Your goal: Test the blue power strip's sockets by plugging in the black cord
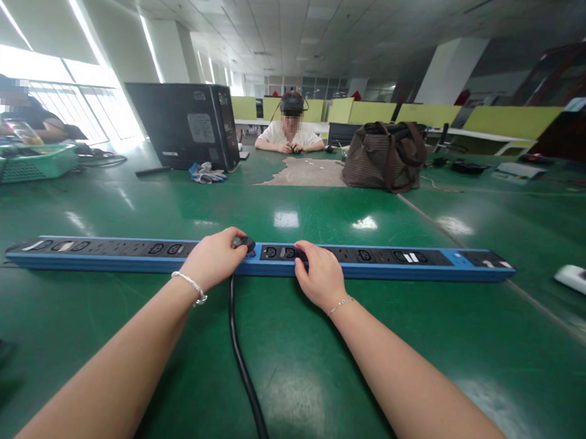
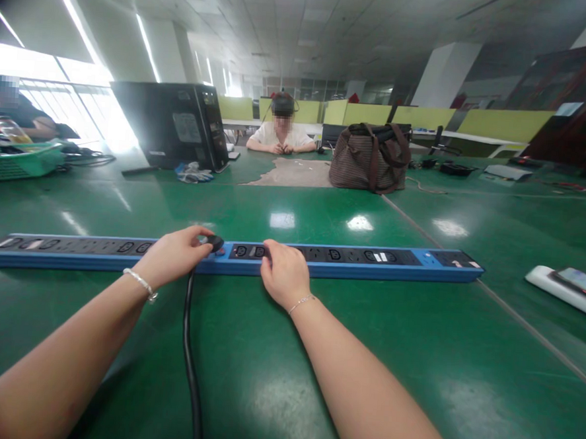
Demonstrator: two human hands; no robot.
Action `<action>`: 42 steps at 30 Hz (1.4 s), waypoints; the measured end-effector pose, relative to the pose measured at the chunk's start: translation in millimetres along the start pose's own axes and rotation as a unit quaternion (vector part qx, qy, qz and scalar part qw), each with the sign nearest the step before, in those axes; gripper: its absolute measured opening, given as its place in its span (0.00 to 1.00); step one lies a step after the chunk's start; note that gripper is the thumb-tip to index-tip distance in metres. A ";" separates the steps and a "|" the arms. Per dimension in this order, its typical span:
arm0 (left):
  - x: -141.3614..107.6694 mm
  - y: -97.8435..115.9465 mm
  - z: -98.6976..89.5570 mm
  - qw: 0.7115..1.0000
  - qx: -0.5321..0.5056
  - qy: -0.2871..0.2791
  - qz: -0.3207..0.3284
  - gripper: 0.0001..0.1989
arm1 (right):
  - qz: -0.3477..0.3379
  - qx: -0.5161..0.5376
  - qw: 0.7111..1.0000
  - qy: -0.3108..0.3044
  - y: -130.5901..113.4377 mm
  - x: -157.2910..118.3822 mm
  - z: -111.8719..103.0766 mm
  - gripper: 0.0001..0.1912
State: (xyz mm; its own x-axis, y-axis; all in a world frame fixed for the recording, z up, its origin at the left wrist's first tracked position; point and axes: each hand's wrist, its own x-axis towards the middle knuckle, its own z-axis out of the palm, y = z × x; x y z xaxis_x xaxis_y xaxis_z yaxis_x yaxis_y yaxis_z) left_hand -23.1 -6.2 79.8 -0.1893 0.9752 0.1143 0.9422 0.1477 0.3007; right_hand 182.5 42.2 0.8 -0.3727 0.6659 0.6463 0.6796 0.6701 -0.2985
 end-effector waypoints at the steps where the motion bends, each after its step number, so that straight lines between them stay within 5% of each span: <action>1: 0.2 -0.2 -0.5 1.000 0.008 0.003 -0.003 0.19 | 0.001 -0.002 1.000 -0.003 -0.4 0.1 -0.2 0.16; 25: -8.7 14.4 21.8 0.994 0.104 0.029 0.016 0.18 | 0.009 0.013 1.000 0.025 1.4 -6.2 -6.6 0.16; 42: -17.3 8.5 1.8 0.989 0.144 -0.029 -0.006 0.27 | 0.038 0.012 0.999 0.005 -3.8 -4.2 -1.4 0.13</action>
State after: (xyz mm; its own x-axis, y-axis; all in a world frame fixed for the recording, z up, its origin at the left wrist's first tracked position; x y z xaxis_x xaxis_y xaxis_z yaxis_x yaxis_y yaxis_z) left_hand -11.4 -21.5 78.7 -0.1935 0.9796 0.0552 0.9811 0.1927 0.0181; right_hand 182.4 36.4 0.2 -0.3142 0.7124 0.6275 0.6907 0.6250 -0.3637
